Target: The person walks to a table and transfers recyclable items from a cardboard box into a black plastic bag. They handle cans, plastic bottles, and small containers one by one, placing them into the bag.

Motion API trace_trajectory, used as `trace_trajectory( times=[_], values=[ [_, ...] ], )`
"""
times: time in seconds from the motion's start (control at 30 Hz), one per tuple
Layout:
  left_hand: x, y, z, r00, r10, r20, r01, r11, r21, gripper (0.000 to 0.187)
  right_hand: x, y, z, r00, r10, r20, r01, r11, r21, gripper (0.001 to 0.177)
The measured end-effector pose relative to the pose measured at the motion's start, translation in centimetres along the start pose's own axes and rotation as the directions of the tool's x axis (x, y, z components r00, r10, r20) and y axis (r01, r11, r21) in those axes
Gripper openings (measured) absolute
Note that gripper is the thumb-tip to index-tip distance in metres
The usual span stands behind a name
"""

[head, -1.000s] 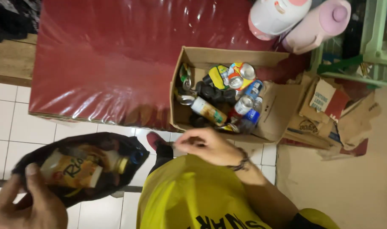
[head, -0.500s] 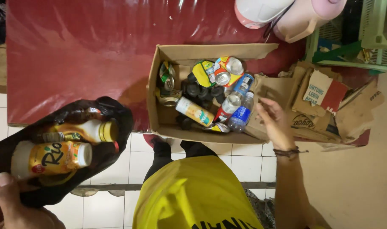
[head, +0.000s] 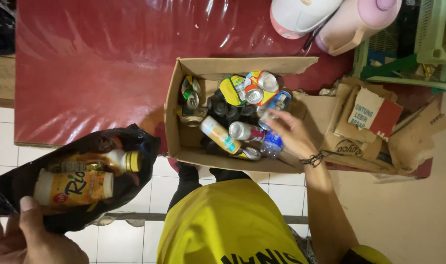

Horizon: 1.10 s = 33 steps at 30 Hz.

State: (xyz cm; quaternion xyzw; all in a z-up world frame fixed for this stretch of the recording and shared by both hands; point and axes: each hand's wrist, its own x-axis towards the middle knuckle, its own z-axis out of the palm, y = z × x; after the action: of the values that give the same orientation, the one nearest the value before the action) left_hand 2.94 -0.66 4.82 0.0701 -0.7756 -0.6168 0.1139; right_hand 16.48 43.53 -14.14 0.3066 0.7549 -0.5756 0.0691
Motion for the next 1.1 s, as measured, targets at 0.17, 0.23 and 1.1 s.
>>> trace_trajectory(
  times=[0.17, 0.23, 1.1],
  values=[
    [-0.7, 1.6, 1.2, 1.000, 0.008, 0.005, -0.008, 1.000, 0.010, 0.030, 5.3, 2.8, -2.4, 0.959, -0.047, -0.278, 0.025, 0.996, -0.080, 0.072],
    [-0.5, 2.0, 1.7, 1.000, 0.010, 0.017, -0.010, 1.000, 0.006, 0.027, 7.8, 2.0, -2.5, 0.936, -0.218, -0.278, 0.119, 0.935, -0.334, 0.078],
    [-0.2, 1.4, 2.2, 0.999, -0.029, 0.043, 0.033, 0.995, -0.096, 0.026, 9.6, -1.6, 0.1, 0.909, -0.154, -0.388, -0.052, 0.880, -0.472, 0.077]
  ],
)
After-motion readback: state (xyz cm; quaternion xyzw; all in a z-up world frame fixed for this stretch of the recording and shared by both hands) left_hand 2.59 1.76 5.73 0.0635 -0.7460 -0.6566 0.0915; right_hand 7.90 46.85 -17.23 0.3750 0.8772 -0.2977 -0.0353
